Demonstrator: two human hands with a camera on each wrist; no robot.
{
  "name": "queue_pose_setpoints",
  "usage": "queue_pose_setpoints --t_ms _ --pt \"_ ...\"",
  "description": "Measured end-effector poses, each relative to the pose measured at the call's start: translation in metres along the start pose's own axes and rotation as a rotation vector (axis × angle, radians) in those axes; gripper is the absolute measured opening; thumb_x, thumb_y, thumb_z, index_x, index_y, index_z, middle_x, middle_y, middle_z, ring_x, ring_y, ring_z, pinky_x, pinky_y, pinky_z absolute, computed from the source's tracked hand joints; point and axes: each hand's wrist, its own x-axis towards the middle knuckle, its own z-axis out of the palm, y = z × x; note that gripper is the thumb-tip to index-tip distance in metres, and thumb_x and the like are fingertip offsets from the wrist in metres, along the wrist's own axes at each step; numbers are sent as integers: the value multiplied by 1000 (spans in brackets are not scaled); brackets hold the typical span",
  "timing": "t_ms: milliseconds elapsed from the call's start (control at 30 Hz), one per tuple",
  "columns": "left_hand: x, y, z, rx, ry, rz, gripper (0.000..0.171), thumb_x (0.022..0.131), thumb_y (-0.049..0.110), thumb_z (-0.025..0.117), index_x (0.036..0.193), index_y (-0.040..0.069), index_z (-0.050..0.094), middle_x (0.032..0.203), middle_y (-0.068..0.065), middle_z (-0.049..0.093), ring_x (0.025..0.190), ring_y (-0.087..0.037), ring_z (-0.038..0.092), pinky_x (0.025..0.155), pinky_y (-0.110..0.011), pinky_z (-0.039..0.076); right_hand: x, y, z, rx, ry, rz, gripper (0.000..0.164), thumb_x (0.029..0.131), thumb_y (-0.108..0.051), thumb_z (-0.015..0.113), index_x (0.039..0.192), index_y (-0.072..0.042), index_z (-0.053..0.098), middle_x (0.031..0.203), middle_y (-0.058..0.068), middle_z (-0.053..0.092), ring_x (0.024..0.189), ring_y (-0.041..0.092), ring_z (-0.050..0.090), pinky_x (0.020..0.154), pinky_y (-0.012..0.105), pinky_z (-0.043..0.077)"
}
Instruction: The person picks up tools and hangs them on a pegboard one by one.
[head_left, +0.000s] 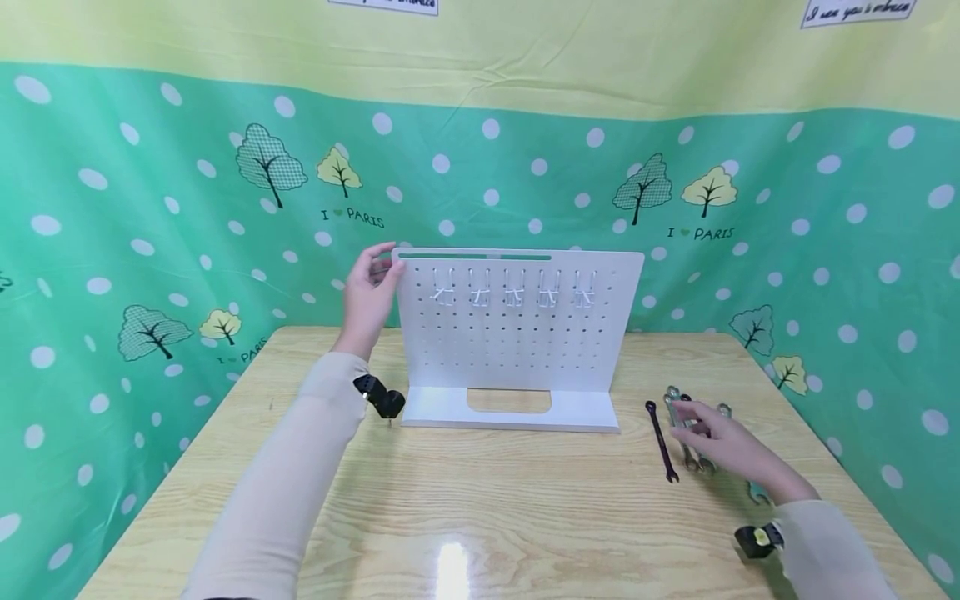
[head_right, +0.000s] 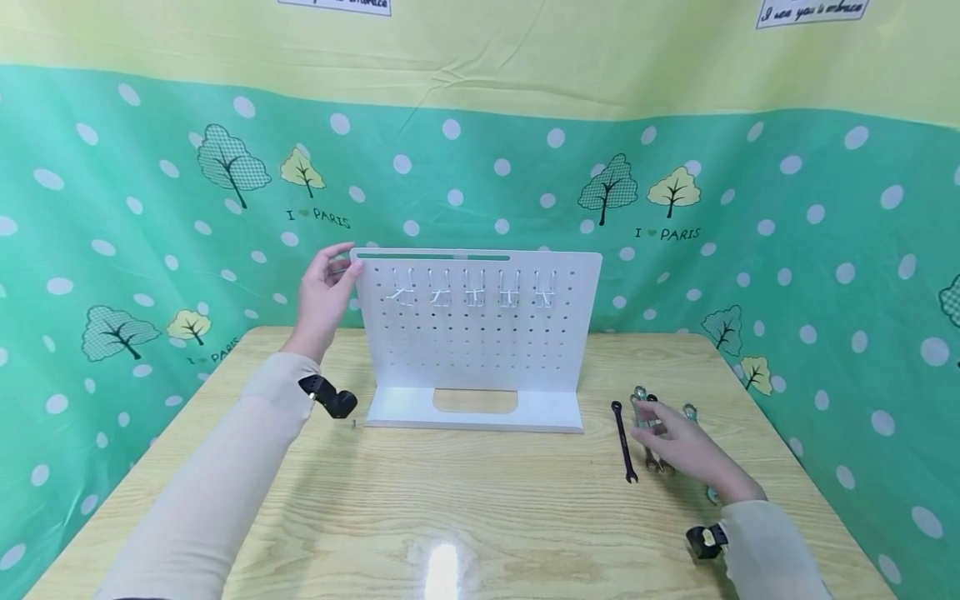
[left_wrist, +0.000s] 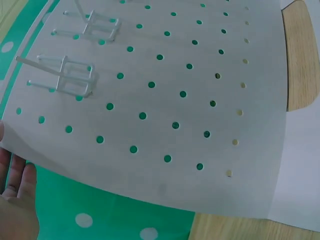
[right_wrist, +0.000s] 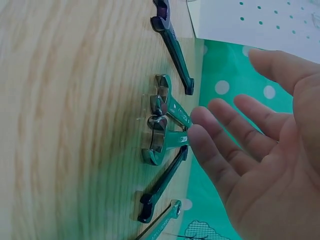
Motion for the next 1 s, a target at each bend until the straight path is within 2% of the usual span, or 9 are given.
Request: queue_pose_setpoints --t_ms 133,333,600,800,1000 --pt "1 3 3 -22 16 -8 40 99 33 64 136 20 58 125 -6 61 110 -20 57 95 -36 51 2 0 2 -2 -1 22 62 101 -32 62 146 5 41 124 22 59 102 32 60 73 39 53" --pt "1 9 7 -54 45 -41 36 98 30 66 132 20 60 124 -6 61 110 -20 57 95 -35 52 7 4 5 -26 0 38 58 99 -31 66 141 4 47 111 11 65 94 24 63 70 35 53" --pt "1 11 11 -147 70 -124 33 98 30 66 130 23 61 126 -6 59 114 -21 56 98 -34 50 15 8 11 55 10 122 52 98 -24 67 135 8 49 97 10 64 71 21 62 58 33 52" --pt "4 11 14 -193 81 -141 30 98 28 66 128 22 62 125 -6 58 113 -21 55 98 -34 50 20 10 17 88 24 157 49 95 -22 70 127 10 54 89 8 62 69 22 62 59 32 55" --pt "4 11 14 -193 85 -134 28 98 25 66 126 20 62 124 -6 58 111 -20 54 96 -34 50 26 13 19 91 13 201 47 95 -23 71 123 11 56 83 6 59 72 20 61 62 31 57"
